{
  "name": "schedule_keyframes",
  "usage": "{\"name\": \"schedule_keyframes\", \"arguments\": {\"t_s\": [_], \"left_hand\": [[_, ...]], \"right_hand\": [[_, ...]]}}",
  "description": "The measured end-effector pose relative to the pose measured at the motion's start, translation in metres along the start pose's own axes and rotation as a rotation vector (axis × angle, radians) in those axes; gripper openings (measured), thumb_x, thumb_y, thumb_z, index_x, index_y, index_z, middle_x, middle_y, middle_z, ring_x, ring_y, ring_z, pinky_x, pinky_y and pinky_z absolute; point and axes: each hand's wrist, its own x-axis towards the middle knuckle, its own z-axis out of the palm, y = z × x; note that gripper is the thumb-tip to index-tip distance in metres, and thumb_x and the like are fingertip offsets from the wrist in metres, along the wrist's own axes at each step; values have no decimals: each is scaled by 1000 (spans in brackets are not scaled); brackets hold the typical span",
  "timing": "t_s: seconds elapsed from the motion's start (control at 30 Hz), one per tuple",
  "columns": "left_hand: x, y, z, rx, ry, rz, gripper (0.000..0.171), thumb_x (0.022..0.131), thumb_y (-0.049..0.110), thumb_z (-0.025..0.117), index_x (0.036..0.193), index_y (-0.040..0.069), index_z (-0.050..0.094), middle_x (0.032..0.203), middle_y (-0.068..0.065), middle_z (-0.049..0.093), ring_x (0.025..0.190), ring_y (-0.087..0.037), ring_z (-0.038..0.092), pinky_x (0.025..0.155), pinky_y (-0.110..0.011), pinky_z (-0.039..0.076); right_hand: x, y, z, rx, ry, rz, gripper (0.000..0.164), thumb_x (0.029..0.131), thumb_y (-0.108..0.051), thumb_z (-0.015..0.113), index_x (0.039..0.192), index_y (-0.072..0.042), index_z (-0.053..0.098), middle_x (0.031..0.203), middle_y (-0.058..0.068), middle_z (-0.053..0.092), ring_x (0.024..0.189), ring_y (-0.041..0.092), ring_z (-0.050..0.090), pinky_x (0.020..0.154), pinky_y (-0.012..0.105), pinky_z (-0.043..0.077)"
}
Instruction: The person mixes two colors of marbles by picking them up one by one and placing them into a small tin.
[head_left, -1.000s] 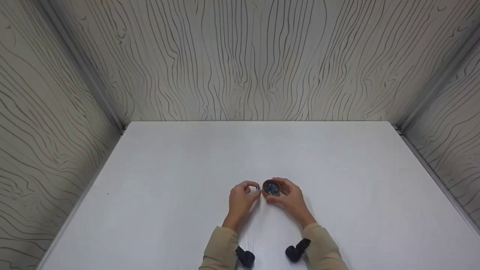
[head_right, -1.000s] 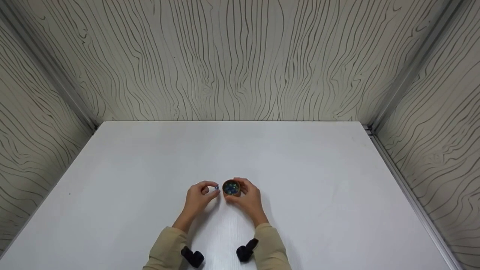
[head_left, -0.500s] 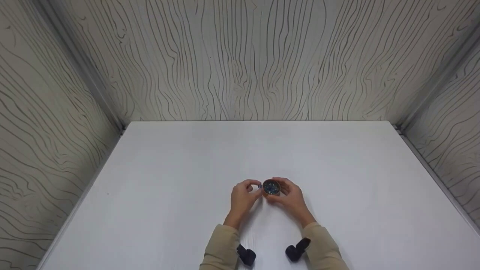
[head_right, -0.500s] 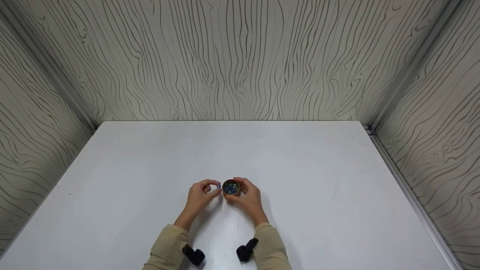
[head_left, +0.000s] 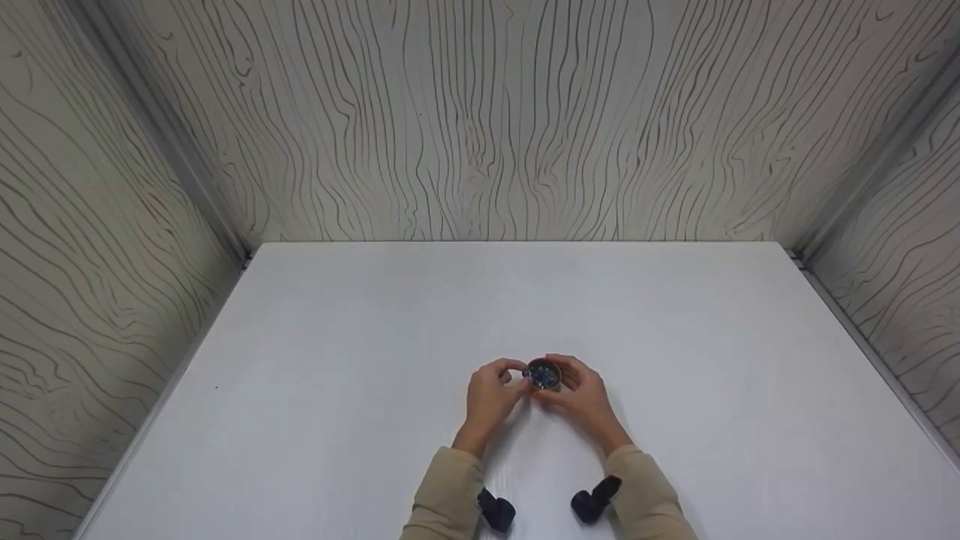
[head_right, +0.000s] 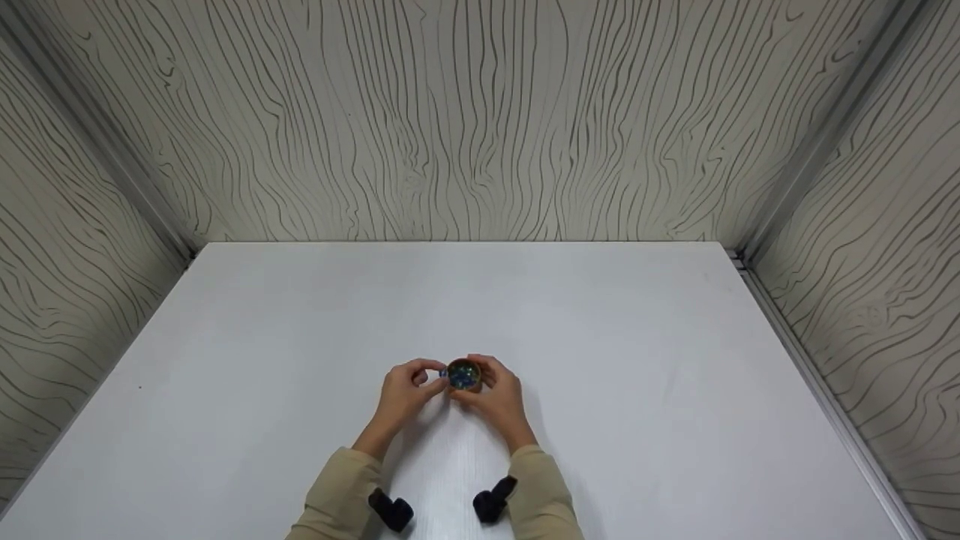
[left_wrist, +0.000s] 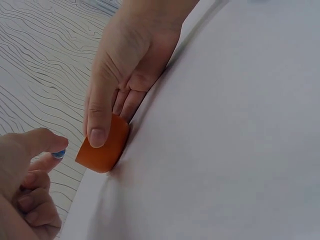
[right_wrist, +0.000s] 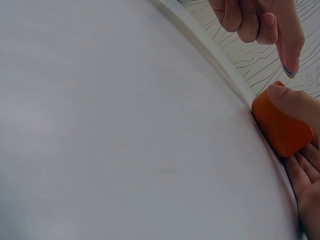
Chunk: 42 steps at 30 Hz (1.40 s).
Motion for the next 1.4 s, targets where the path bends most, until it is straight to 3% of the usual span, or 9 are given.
{"name": "schedule_keyframes", "arguments": {"t_s": [0.1,0.23,0.33,0.47,0.57,0.77,1.1,1.3,1.4], "left_hand": [[-1,1,1,14,6,11,16,78,11,74,93,7,74,88,-6,71,80,-14,63,75,-28,52],[-1,2,2,24,18,19,15,78,11,74,93,8,74,104,-13,74,99,-25,70,85,-40,56],[0,3,2,25,3,17,16,78,11,74,94,7,74,77,-2,67,77,-14,63,77,-30,53],[1,3,2,25,-22,10,18,78,11,73,96,6,74,62,7,34,60,-6,34,65,-20,36],[1,2,3,27,-31,0,18,78,12,72,95,6,74,64,7,38,62,-5,37,62,-18,33],[-1,1,7,70,-23,6,17,78,13,73,95,8,74,76,-1,63,68,-5,50,61,-18,39],[0,2,10,59,-35,16,17,78,10,72,93,5,74,63,8,44,55,-2,34,53,-15,27],[-1,2,12,94,-45,35,17,79,11,73,94,5,74,65,4,53,56,-2,36,53,-16,29],[-1,1,13,107,-49,44,17,80,12,73,95,5,74,63,5,50,56,-2,36,53,-16,28]], "right_hand": [[1,1,0,-5,4,4,57,73,-9,82,124,-4,60,129,16,62,130,33,54,110,43,40],[1,2,1,-20,7,9,57,72,-11,83,124,-5,60,128,15,63,130,33,54,110,42,40],[1,2,1,-3,5,10,57,71,-11,83,123,-6,61,128,14,63,129,32,55,110,42,40],[1,2,0,25,3,5,57,71,-10,83,123,-6,61,129,14,62,128,31,55,111,43,40],[1,1,0,24,-1,5,56,72,-10,83,124,-6,60,129,14,62,129,31,55,111,42,40],[2,2,-1,17,-7,-1,55,74,-9,81,124,-5,60,131,15,61,130,31,54,110,39,40],[1,1,-1,23,-6,-9,54,75,-4,79,125,-1,58,132,19,59,129,34,54,108,37,42],[1,3,-1,23,-10,-13,54,76,-2,78,126,0,57,132,21,59,129,35,53,108,36,42],[2,3,-1,23,-11,-9,53,76,-1,77,126,0,58,132,20,58,129,35,53,107,36,43]]}}
